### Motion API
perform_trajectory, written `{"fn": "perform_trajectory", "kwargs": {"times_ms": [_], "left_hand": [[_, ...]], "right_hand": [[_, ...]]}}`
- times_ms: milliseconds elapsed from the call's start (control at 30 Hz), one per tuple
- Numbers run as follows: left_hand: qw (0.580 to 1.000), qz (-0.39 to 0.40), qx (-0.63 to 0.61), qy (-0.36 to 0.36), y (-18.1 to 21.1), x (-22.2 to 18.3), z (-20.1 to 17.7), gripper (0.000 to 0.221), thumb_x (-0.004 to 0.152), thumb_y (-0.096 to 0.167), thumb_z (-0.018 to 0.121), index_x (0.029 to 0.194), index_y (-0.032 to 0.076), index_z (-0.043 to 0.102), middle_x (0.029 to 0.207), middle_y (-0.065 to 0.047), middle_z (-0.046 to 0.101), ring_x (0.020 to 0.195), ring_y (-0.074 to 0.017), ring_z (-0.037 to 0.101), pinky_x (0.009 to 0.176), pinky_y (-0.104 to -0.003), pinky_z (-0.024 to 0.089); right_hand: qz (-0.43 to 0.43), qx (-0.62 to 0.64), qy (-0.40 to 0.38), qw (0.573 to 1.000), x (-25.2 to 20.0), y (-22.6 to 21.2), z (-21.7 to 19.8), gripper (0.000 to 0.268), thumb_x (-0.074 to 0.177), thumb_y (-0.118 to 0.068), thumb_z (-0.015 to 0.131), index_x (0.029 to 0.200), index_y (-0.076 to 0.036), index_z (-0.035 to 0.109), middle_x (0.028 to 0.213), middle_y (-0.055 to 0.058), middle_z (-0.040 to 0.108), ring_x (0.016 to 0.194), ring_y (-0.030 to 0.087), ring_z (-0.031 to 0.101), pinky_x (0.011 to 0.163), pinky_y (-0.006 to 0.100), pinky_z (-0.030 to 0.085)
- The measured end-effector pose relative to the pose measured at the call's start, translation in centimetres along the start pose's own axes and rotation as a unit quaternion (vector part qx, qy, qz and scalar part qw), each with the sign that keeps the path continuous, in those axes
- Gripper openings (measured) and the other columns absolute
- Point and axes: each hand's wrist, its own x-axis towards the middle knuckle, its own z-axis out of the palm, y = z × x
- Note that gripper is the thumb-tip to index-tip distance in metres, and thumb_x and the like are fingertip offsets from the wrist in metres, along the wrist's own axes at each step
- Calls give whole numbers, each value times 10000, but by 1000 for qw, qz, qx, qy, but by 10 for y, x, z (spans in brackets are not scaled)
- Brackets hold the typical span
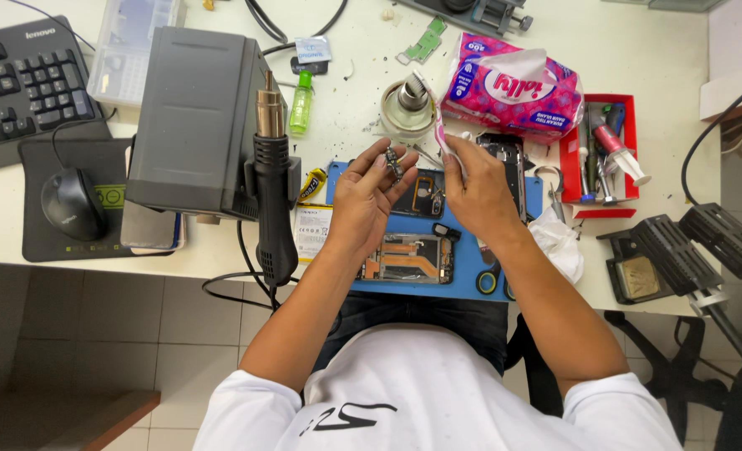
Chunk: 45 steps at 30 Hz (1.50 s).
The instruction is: The person disassembles a smartphone, removes the battery and internal components, and cleans the motherboard with a toothbrush. The person then reassembles the phone by reconnecting cables and placing components back into the chassis.
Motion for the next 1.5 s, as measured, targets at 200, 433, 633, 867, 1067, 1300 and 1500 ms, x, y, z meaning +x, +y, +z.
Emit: {"fn": "perform_trajectory", "kwargs": {"times_ms": [200,433,633,867,1067,1300,1500], "left_hand": [[1000,26,-3,-7,-6,10,-5,361,1200,53,579,1537,-75,603,1465,-361,694,1380,-507,692,1210,-577,632],[999,37,-18,-5,-5,17,2,370,1212,48,524,1561,-58,584,1465,-355,692,1395,-493,689,1227,-542,627],[998,48,-25,6,-10,38,-8,394,1233,165,524,1547,-63,590,1404,-292,739,1355,-423,735,1208,-476,642],[997,74,-17,10,-8,51,-8,312,1245,143,487,1505,-4,574,1471,-297,714,1372,-418,726,1165,-466,657],[995,91,-31,7,-13,40,14,326,1265,166,488,1481,-57,586,1438,-347,715,1354,-465,719,1150,-521,666],[993,111,-21,43,-15,22,19,353,1280,202,459,1428,-70,629,1386,-358,740,1294,-469,748,1105,-526,692],[993,95,-12,74,1,9,41,329,1228,167,488,1365,-94,636,1363,-362,761,1252,-450,784,1067,-456,691]], "right_hand": [[-2,-147,24,989,0,-16,-26,288,1152,-130,683,1417,-75,781,1086,134,745,930,413,788,789,534,650],[0,-278,6,961,5,-27,-27,267,1088,-144,749,1347,-128,812,1023,67,660,805,351,793,680,517,667],[27,-30,17,999,-2,-19,-27,227,1180,-125,675,1368,-91,797,995,132,707,905,473,769,725,537,617],[25,22,-21,999,-56,-19,-13,250,1157,-85,674,1353,-53,825,945,141,745,734,331,745,620,397,580],[-44,-31,4,999,-47,-12,14,218,1121,-58,729,1313,-46,830,900,135,732,671,336,719,523,416,565],[-70,-22,10,997,-51,-3,8,228,1148,-36,726,1341,-45,847,915,122,719,663,315,700,523,399,552],[-82,-42,-14,996,-51,-10,-3,295,1189,-50,715,1482,-56,753,1005,118,692,765,305,646,639,446,523]]}}
